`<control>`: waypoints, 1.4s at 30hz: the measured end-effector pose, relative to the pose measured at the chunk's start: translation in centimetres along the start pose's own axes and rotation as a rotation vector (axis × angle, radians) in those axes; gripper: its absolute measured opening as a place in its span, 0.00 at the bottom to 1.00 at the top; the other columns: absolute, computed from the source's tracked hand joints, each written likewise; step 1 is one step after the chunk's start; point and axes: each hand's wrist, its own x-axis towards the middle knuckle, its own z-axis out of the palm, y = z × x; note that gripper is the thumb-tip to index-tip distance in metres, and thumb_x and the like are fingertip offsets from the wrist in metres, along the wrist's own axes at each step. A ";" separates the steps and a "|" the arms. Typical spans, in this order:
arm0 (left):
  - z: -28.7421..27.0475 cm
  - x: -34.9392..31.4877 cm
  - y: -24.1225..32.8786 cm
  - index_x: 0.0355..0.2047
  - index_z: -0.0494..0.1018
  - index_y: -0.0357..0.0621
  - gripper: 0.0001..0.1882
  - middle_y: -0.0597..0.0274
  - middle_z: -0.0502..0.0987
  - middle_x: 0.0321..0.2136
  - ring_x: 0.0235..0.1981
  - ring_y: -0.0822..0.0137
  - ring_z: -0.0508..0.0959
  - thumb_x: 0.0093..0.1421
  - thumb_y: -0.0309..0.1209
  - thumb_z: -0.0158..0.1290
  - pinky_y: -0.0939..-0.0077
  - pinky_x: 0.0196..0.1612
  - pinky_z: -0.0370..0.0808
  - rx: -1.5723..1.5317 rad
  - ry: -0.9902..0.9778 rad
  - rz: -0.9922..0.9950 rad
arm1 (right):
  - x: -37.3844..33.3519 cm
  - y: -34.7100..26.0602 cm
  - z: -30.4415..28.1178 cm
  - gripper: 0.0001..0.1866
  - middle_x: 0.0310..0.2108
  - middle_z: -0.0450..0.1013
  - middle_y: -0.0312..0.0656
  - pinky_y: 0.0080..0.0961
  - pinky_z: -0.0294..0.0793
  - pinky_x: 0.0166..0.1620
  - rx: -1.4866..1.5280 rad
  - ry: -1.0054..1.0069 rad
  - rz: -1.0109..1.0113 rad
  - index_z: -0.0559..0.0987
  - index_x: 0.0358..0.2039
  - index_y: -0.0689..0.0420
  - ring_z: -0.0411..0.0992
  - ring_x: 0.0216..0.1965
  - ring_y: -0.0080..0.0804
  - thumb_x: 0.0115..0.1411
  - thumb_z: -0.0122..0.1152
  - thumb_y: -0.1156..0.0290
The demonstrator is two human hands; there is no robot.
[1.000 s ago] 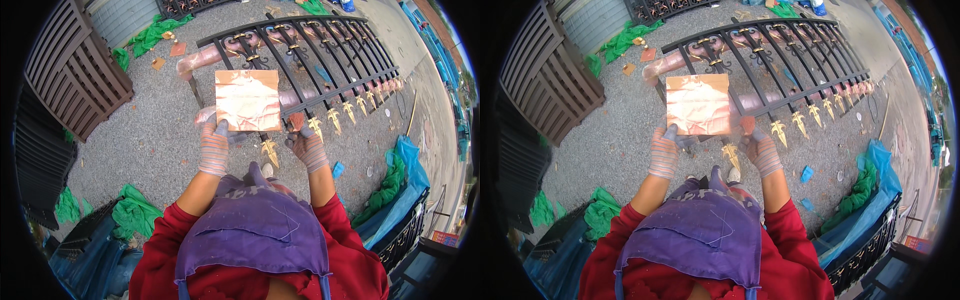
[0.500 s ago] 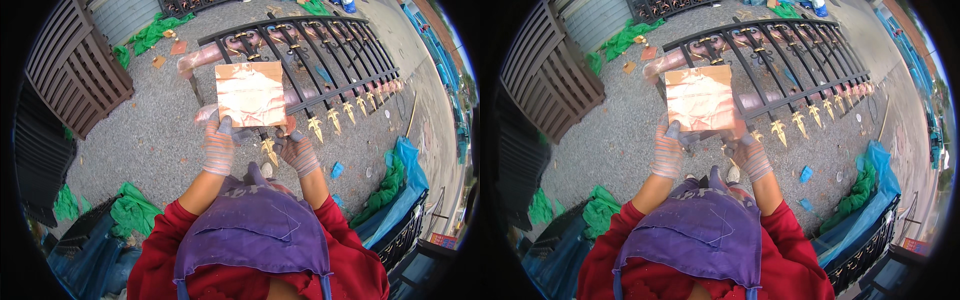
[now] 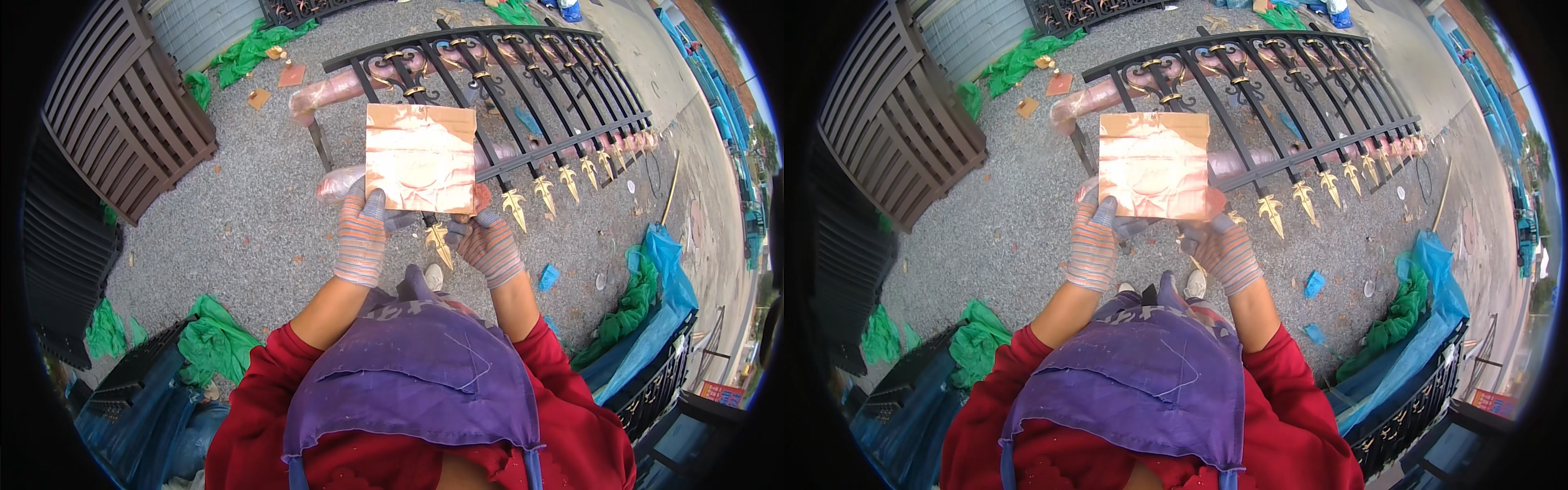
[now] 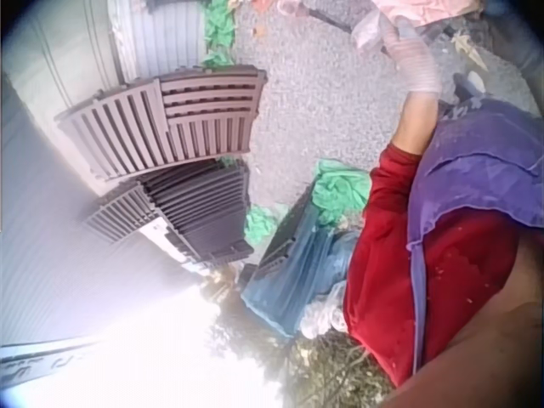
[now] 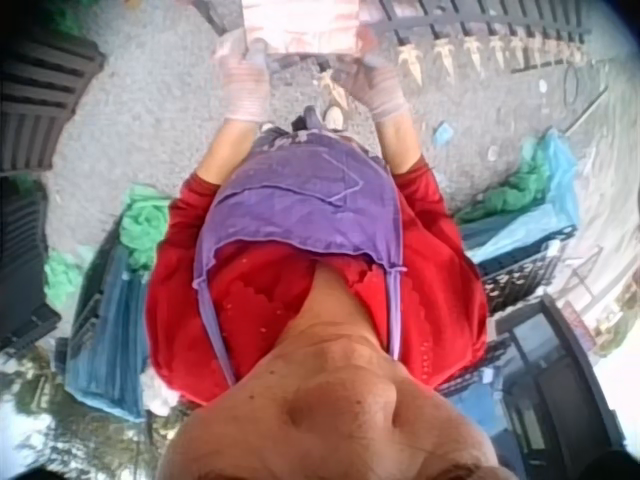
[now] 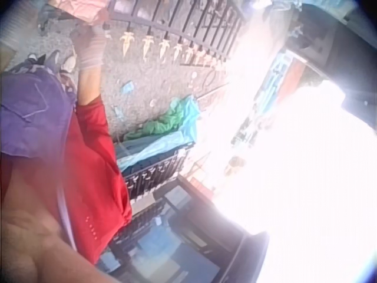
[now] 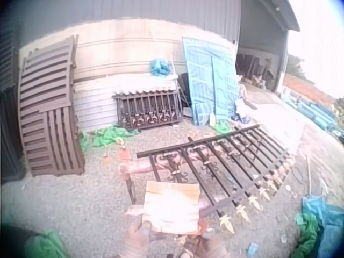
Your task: The person paints the decorative elements of a metal gate using a small brush and a palette. They apply paint to the ornate scrollwork and then to the spear-like finials at the bottom of the gate.
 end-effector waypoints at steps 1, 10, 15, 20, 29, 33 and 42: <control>0.1 0.0 -0.2 0.57 0.63 0.39 0.19 0.51 0.77 0.43 0.31 0.57 0.84 0.68 0.30 0.43 0.74 0.22 0.80 -0.008 0.018 0.023 | 0.2 0.2 -0.6 0.12 0.33 0.73 0.39 0.35 0.72 0.37 -0.007 -0.013 -0.010 0.73 0.44 0.55 0.71 0.28 0.33 0.61 0.55 0.66; -0.3 0.5 0.4 0.56 0.63 0.40 0.19 0.55 0.77 0.36 0.30 0.61 0.83 0.67 0.31 0.45 0.78 0.18 0.73 0.261 0.104 0.011 | 0.7 1.3 -2.0 0.17 0.32 0.70 0.36 0.31 0.70 0.36 0.115 -0.141 0.051 0.71 0.45 0.56 0.67 0.28 0.29 0.57 0.61 0.66; -0.4 0.5 1.8 0.53 0.66 0.34 0.15 0.53 0.76 0.41 0.35 0.64 0.81 0.68 0.27 0.42 0.71 0.33 0.85 0.126 0.087 0.023 | 0.7 0.4 -1.7 0.17 0.32 0.71 0.37 0.30 0.69 0.35 0.151 -0.204 0.075 0.72 0.44 0.57 0.67 0.28 0.28 0.56 0.62 0.67; 0.5 -0.2 1.6 0.52 0.66 0.35 0.15 0.55 0.74 0.38 0.35 0.62 0.81 0.66 0.27 0.45 0.67 0.34 0.84 -0.018 -0.012 -0.012 | 0.9 0.6 -1.4 0.16 0.32 0.72 0.38 0.31 0.70 0.34 0.113 -0.126 0.033 0.73 0.45 0.58 0.67 0.28 0.29 0.57 0.59 0.67; -0.8 -0.3 -2.2 0.51 0.67 0.36 0.14 0.55 0.74 0.40 0.34 0.63 0.81 0.67 0.28 0.45 0.68 0.34 0.83 0.286 -0.046 0.119 | 1.7 -0.2 -1.8 0.18 0.41 0.76 0.42 0.37 0.77 0.37 0.088 -0.019 -0.010 0.72 0.49 0.59 0.75 0.36 0.35 0.66 0.46 0.61; -0.5 1.0 0.8 0.49 0.69 0.37 0.12 0.58 0.76 0.39 0.38 0.67 0.80 0.67 0.28 0.45 0.74 0.31 0.82 0.106 0.051 0.093 | 1.0 -0.4 -1.2 0.13 0.30 0.70 0.36 0.30 0.67 0.34 0.150 -0.131 0.039 0.72 0.38 0.57 0.66 0.26 0.26 0.56 0.62 0.65; 0.3 -0.3 0.2 0.52 0.66 0.38 0.14 0.59 0.74 0.39 0.33 0.69 0.79 0.67 0.28 0.45 0.76 0.34 0.81 0.077 0.023 0.092 | 0.3 0.9 0.8 0.14 0.29 0.69 0.36 0.27 0.66 0.34 -0.068 0.073 0.010 0.72 0.41 0.60 0.65 0.26 0.26 0.58 0.59 0.65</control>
